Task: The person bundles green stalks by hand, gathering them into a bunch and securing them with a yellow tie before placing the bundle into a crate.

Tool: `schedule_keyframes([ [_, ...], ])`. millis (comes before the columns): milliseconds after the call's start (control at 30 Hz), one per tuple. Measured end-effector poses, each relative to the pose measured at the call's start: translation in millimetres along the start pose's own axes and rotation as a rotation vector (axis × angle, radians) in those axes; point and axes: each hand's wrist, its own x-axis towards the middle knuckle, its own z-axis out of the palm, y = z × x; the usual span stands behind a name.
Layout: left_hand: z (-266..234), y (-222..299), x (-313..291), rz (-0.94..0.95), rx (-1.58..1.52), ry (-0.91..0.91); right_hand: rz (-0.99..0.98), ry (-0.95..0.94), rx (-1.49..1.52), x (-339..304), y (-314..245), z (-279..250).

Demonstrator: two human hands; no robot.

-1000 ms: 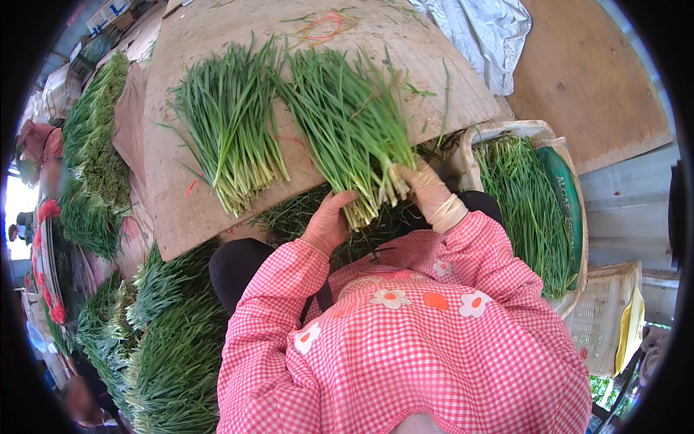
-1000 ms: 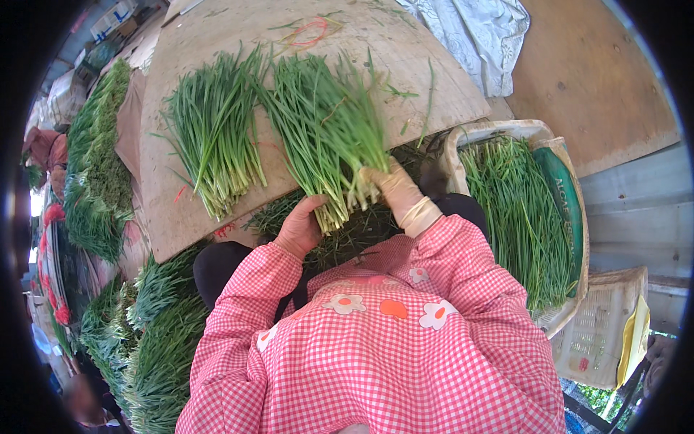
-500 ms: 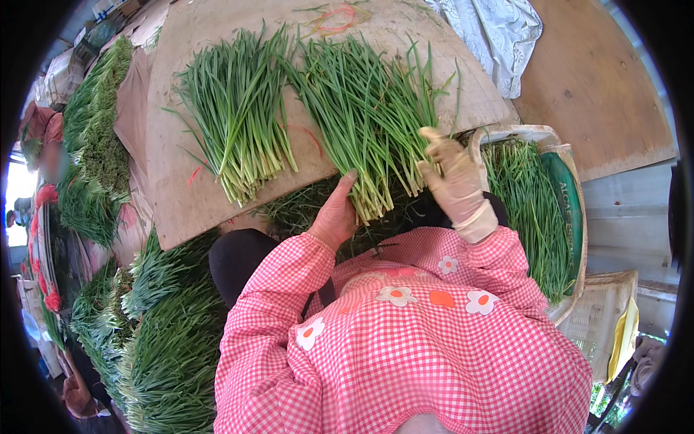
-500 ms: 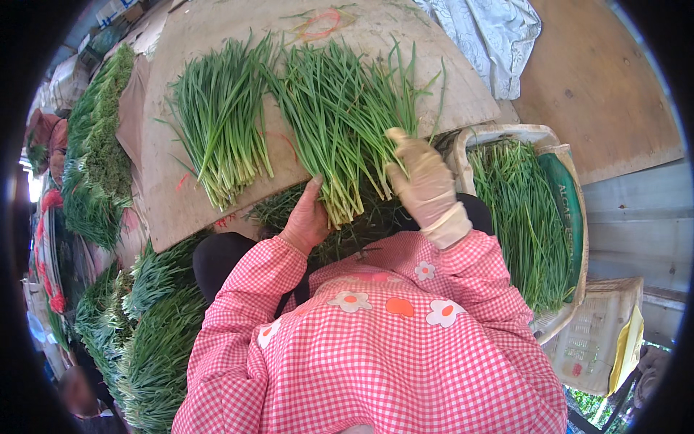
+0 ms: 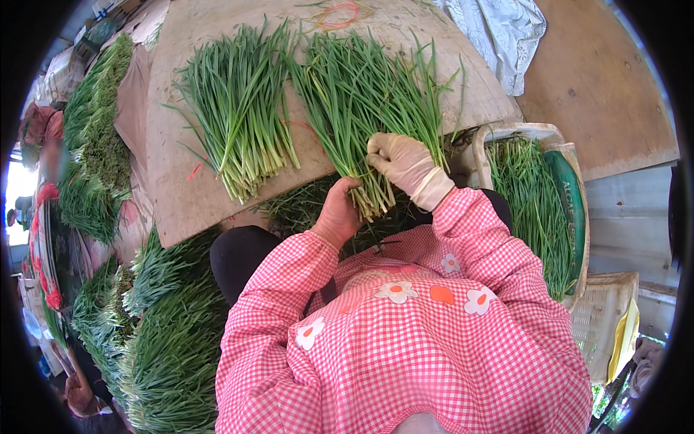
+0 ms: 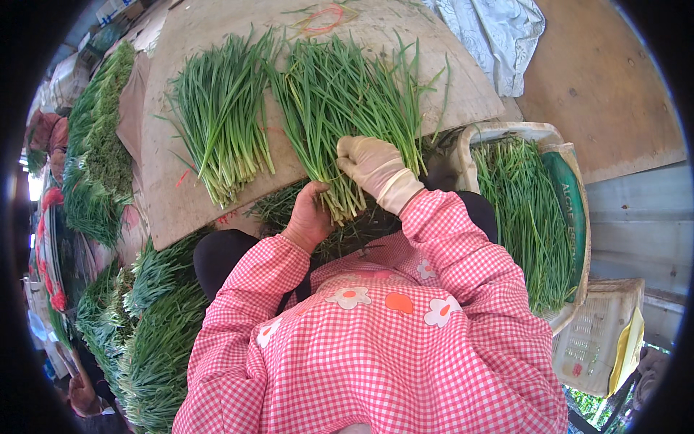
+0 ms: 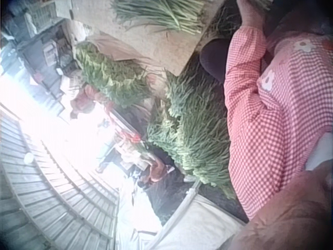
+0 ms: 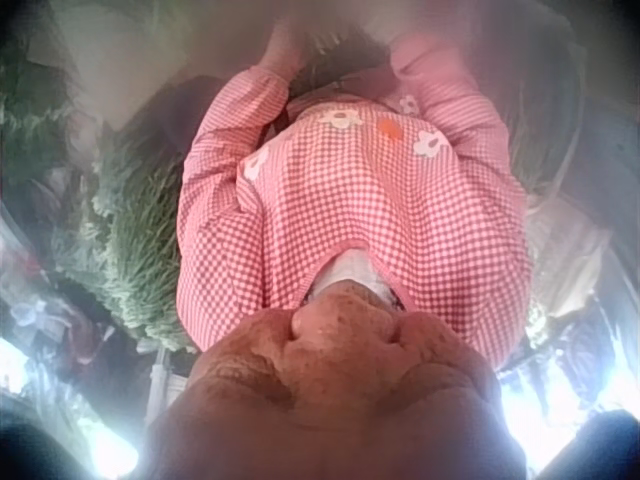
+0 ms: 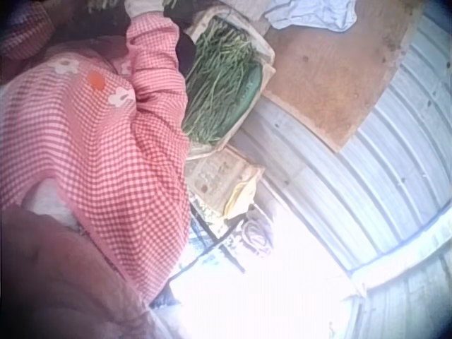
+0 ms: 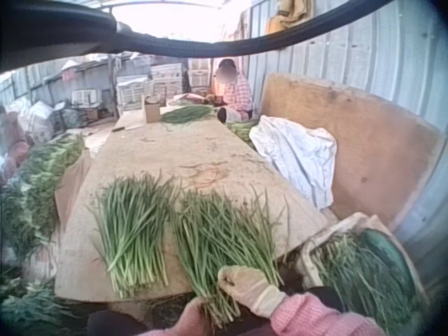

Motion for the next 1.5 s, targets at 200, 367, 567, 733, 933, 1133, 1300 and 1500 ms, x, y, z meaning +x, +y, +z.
schedule_keyframes([
  [200, 12.2, 3.7, -3.4, -0.021, -0.061, -0.021, 0.067, 0.053, 1.156, 4.9, 26.1, -6.8],
  [367, 15.3, 4.0, -4.3, -0.033, -0.116, -0.034, -0.139, -0.11, 1.862, -21.8, 21.3, -57.4],
  [567, 17.2, 4.5, -6.9, -0.024, -0.139, -0.009, -0.378, -0.23, 0.998, -49.8, -6.8, -62.7],
  [733, 9.9, -0.3, -2.3, -0.031, -0.178, -0.049, -0.141, 0.003, 0.381, -18.6, -8.3, 1.9],
  [933, 12.6, 4.4, -5.0, -0.061, -0.08, 0.072, -0.176, 0.132, -0.068, -11.0, -10.0, 25.7],
  [1133, 12.0, 3.9, 0.3, -0.07, -0.103, 0.084, 0.033, -0.226, 1.05, -17.1, 3.7, 0.5],
  [1300, 24.9, 8.0, -10.6, -0.034, -0.109, 0.092, 0.041, -0.298, 1.61, -59.7, -21.3, -59.5],
  [1500, 13.4, 1.5, 1.6, 0.022, -0.072, 0.121, -0.05, -0.764, 0.64, -97.2, -5.8, -8.1],
])
